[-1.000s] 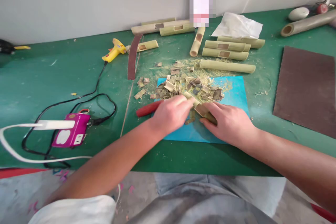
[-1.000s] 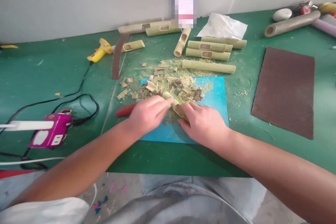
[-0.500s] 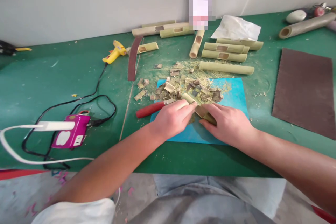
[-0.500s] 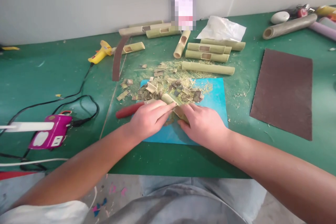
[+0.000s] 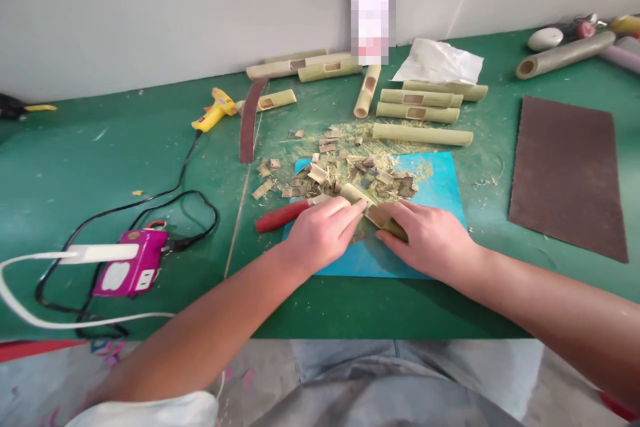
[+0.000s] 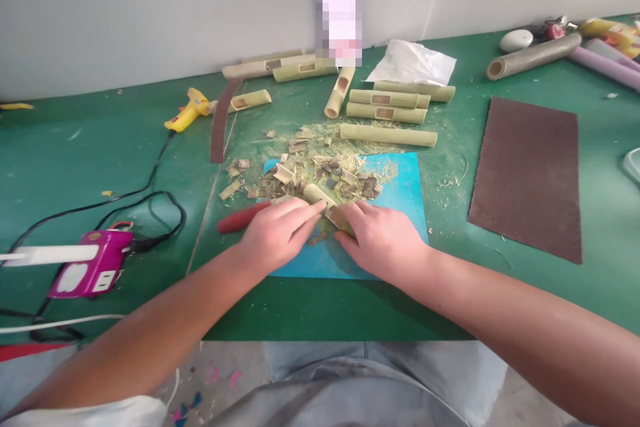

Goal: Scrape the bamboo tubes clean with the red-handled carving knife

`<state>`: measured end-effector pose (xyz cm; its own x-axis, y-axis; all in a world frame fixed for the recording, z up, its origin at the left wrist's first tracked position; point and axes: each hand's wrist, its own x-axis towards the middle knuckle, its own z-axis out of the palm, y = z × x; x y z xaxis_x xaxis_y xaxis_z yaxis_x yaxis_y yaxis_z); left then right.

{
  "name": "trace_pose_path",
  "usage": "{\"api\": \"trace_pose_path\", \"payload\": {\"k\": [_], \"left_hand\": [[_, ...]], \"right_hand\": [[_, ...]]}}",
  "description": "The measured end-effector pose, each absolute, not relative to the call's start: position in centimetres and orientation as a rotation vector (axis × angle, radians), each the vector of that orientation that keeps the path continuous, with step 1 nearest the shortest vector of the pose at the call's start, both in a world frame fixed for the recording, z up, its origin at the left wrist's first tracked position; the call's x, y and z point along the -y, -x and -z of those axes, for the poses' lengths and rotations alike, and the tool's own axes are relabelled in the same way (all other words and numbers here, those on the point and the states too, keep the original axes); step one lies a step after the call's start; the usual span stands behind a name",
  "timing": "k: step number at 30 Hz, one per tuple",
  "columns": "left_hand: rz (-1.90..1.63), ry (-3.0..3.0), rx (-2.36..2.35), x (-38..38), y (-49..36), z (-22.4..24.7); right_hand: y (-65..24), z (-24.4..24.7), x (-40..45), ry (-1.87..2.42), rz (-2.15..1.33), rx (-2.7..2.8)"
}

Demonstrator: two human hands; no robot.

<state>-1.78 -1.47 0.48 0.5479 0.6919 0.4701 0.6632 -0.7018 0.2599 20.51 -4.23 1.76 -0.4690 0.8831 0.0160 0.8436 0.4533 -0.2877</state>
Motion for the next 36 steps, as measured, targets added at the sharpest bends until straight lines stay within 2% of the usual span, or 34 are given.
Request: {"api": "trace_pose_path", "payload": {"k": [7,11,16,20,26,31,36], "left_hand": [[-0.860,-2.801,-1.362,1.0,2.3,-0.4],[-1.026,-2.682,-1.358,0.8,2.3,-0.7],[-1.159,-2.244,-1.368,1.1,2.0,-1.2],[-1.096,-1.793,-1.330,1.7,1.7,-1.5],[-1.033,-1.519,-1.310,1.8,1.2,-2.0],[-1.026,-1.546,-1.326,1.5,1.1,-1.8],[-1.080,-1.862,-1.322,1.4,1.3,-1.2]], "right_hand": [[-20.7,-2.0,4.5,1.551,-0.384,2.523],[-20.7,-1.7,4.6,1.517,-0.330,2.521],[-20.7,-1.8,4.4,1.515,-0.299,2.534],[-20.7,-1.9,4.2,1.540,-0.309,2.536],[-20.9,-1.7,4.2,1.507,-0.285,2.503],[-21.0,-1.6,4.2,1.506,-0.287,2.492],[-20.9,-1.7,4.1,1.519,-0.270,2.499]]}}
